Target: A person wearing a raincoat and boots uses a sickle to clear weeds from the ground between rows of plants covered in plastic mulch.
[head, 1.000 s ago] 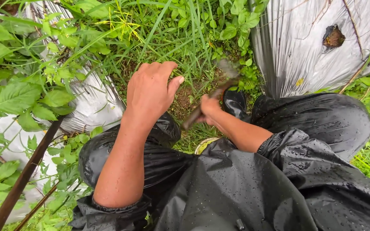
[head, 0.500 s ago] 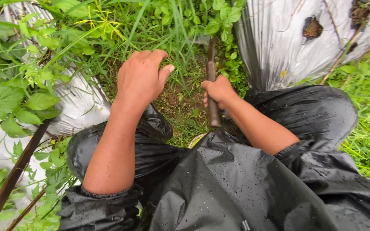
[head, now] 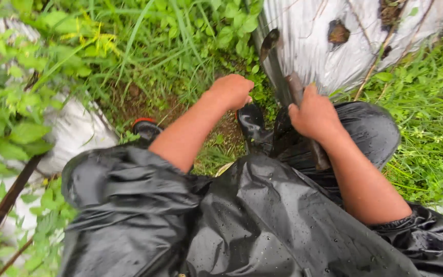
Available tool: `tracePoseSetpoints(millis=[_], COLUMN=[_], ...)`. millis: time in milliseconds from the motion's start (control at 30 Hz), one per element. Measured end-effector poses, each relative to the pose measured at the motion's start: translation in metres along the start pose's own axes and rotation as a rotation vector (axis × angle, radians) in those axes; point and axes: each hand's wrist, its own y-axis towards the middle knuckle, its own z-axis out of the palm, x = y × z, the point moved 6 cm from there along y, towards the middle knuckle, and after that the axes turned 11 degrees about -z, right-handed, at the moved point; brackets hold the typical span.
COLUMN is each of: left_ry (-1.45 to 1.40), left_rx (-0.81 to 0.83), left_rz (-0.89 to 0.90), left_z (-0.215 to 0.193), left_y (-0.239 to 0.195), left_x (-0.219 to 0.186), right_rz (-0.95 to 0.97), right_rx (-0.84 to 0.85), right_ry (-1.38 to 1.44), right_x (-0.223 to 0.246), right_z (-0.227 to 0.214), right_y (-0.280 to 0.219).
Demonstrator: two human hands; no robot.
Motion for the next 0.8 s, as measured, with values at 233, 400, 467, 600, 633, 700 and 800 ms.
tracePoseSetpoints(millis=[233,400,467,600,633,700,800], left_ry=[0.174,0.245,0.225,0.142,0.14,0.239,0.116], left_rx=[-0.292,-0.361,-0.372,-0.461,-0.46,-0.697,-0.513], left_rz=[0.057,-0.165,-0.216,-0.31,-0.309,-0.272,-0.187], left_z=[0.08,0.139,0.161,0.181,0.189,0.194,0.242], left_y=[0.076,0.108,0.122,0.134,0.14,0.144,0.185], left_x=[-0.011,-0.001,0.01,0.027,0.032,0.034,0.059], right_rz=[-0.041,-0.054,-0.043,-0.049,-0.048,-0.088,-0.126], right_rx=[-0.027,0.091,0.119,0.174,0.175,0.203,0.181], right_ry=[0.04,0.168,0.17,0.149,0.147,0.083,0.075], right_x=[0.015,0.03,0.024,0.014,0.012,0.01,0.028], right_z=[0.001,-0.005,0.004,0.028,0.032,0.042,0.035], right_y=[0.006,0.011,0.021,0.032,0.035,0.038,0.047])
